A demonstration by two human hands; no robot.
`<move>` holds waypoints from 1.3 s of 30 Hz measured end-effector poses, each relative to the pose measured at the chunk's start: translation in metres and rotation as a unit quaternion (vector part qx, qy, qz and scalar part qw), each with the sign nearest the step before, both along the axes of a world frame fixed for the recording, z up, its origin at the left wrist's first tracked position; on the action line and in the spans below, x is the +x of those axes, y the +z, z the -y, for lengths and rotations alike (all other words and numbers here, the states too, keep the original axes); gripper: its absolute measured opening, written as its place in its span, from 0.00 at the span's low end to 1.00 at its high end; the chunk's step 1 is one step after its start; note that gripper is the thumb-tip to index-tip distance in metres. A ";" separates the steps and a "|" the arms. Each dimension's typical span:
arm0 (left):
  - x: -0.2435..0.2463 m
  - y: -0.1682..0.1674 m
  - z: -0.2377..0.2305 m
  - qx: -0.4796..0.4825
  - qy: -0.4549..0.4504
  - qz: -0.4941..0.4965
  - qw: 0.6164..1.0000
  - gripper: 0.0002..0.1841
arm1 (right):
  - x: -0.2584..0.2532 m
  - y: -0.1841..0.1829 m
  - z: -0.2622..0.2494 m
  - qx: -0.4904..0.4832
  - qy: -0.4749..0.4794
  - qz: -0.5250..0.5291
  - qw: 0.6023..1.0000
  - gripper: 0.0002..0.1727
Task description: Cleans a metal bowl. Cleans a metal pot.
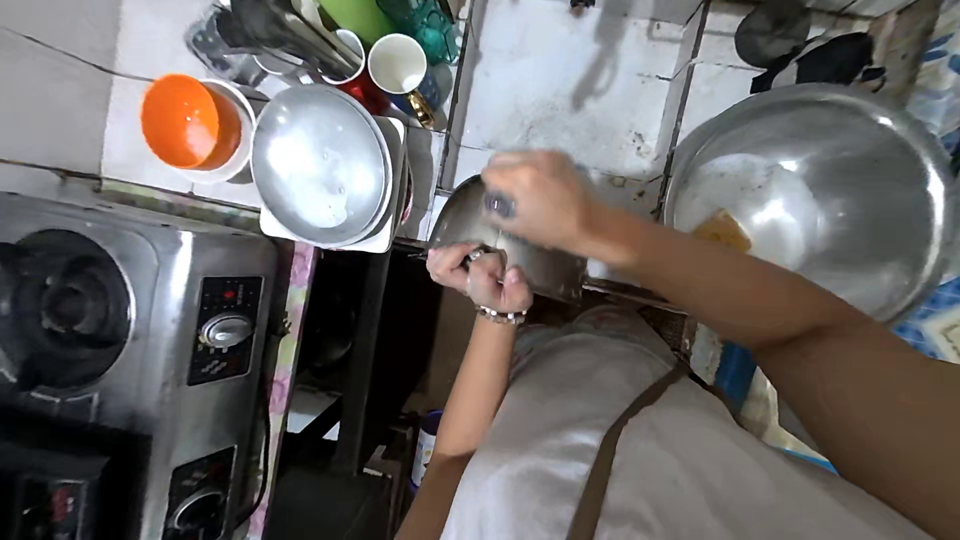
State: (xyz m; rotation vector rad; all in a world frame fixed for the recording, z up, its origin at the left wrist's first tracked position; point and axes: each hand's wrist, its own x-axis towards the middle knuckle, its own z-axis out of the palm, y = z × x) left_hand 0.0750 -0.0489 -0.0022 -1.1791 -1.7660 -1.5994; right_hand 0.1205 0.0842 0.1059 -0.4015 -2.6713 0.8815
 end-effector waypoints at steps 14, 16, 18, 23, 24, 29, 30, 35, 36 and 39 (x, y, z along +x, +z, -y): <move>-0.006 0.000 -0.015 0.101 -0.016 0.005 0.995 0.16 | 0.003 0.010 0.019 0.030 -0.056 0.007 0.998 0.10; -0.005 0.000 -0.014 0.092 -0.017 0.003 0.996 0.16 | 0.005 0.003 0.026 0.016 -0.038 -0.033 0.999 0.11; -0.005 -0.002 -0.011 0.079 -0.018 -0.004 0.997 0.16 | 0.000 0.013 0.000 -0.004 -0.064 0.098 0.993 0.15; -0.002 0.001 -0.013 0.069 -0.015 -0.003 0.998 0.18 | 0.000 0.019 0.010 -0.019 -0.031 0.075 0.996 0.12; -0.001 0.000 -0.013 0.069 -0.017 -0.005 0.997 0.18 | 0.000 0.013 0.015 -0.024 -0.017 0.038 0.999 0.12; -0.004 0.000 -0.012 0.067 -0.024 -0.009 0.997 0.18 | -0.014 0.011 -0.018 -0.015 -0.085 0.144 0.986 0.16; -0.005 0.001 -0.013 0.062 -0.025 -0.008 0.998 0.18 | -0.012 0.018 -0.008 -0.020 -0.064 0.134 0.989 0.16; -0.007 -0.001 -0.010 0.053 -0.025 -0.007 0.998 0.18 | -0.006 0.009 -0.011 -0.028 -0.072 0.127 0.989 0.14; -0.009 -0.001 -0.007 0.051 -0.028 -0.003 0.998 0.18 | -0.006 0.006 -0.023 -0.019 -0.108 0.152 0.982 0.14; -0.016 0.000 -0.002 0.045 -0.048 -0.001 0.998 0.20 | 0.013 0.010 -0.002 -0.021 -0.123 0.073 0.990 0.11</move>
